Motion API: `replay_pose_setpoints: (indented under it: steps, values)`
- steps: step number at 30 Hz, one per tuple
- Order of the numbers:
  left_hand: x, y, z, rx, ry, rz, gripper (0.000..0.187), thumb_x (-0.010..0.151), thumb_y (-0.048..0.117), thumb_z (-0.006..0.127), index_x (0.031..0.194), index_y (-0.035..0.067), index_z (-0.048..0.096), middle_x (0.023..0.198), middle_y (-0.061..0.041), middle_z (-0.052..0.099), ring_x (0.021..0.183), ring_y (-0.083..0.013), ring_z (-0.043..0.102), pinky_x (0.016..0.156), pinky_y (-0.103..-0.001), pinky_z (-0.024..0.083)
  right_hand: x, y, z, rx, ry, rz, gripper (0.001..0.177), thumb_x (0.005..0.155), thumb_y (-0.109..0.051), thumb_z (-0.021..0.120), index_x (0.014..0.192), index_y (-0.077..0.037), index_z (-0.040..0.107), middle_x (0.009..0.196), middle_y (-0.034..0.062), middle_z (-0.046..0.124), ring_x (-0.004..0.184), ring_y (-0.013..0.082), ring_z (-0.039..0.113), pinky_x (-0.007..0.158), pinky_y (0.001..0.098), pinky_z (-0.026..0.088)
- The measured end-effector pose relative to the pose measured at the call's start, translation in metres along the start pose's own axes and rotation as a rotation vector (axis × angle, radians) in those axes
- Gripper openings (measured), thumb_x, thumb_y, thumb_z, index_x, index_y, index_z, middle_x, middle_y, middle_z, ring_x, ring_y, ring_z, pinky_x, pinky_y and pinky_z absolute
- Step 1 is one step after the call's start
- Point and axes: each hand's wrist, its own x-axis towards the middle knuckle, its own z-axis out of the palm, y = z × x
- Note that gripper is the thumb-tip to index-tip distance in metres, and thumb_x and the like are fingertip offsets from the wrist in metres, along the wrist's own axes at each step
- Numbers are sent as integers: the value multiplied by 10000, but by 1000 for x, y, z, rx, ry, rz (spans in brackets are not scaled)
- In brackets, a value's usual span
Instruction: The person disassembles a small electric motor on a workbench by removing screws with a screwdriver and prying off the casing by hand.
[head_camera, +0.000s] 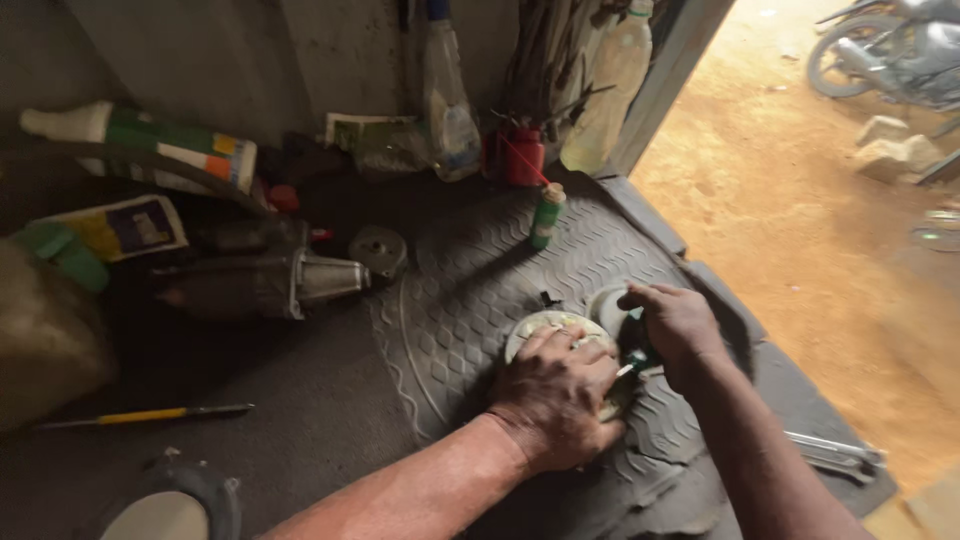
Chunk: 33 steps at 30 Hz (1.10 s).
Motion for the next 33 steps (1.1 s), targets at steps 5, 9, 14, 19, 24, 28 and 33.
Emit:
replay_pose_setpoints:
  steps: [5,9,14,19,24,28,33]
  values:
    - [2,1,-8,-17,-20,3,475,700,391,774,1039,62,725,1199,-112,694,1272,-320,586,1111,-476,412,-38,-9,6,-651,144,-444,422,974,-419,589,895,-51,781,644,134,682,580,227,669,587,366,500]
    - [-9,1,-20,19,103,28,666,664,499,808,1157,72,671,1271,-158,652,1310,-373,535,1127,-492,369,-59,-12,-6,-670,-25,-503,457,970,-471,542,889,-73,752,687,126,727,618,250,704,582,385,526]
    - [-48,11,-30,-43,369,-335,1101,530,473,911,1420,-9,479,1448,-278,508,1329,-434,474,1107,-473,351,-94,-17,-30,-651,-280,-1000,418,900,-470,625,989,-69,700,852,105,749,749,270,732,613,358,548]
    - [-62,-29,-21,-503,128,-415,1014,652,459,941,1422,-14,482,1445,-231,540,1340,-354,546,1124,-423,424,-131,-37,-18,-1005,-238,-745,303,889,-421,653,929,-123,687,752,82,697,727,265,720,674,410,548]
    - [-36,-97,6,-907,77,-532,746,718,383,862,1284,-27,601,1352,-193,642,1195,-307,654,988,-387,561,-154,-45,-10,-1158,-220,-458,275,938,-412,630,1068,-173,666,819,71,701,780,262,737,703,390,598]
    - [-47,-72,17,-549,270,-799,715,753,380,816,1338,44,581,1211,-154,702,1095,-247,689,911,-371,564,-148,-33,-20,-896,-313,-866,242,884,-268,689,1079,-126,706,870,78,721,790,262,719,671,398,559]
    - [-75,-8,4,-678,262,-971,714,786,441,789,1347,57,569,1233,-151,714,1122,-239,701,949,-353,553,-142,-20,-10,-457,-164,-483,174,921,-187,653,1008,-48,712,740,85,740,677,158,639,644,357,552]
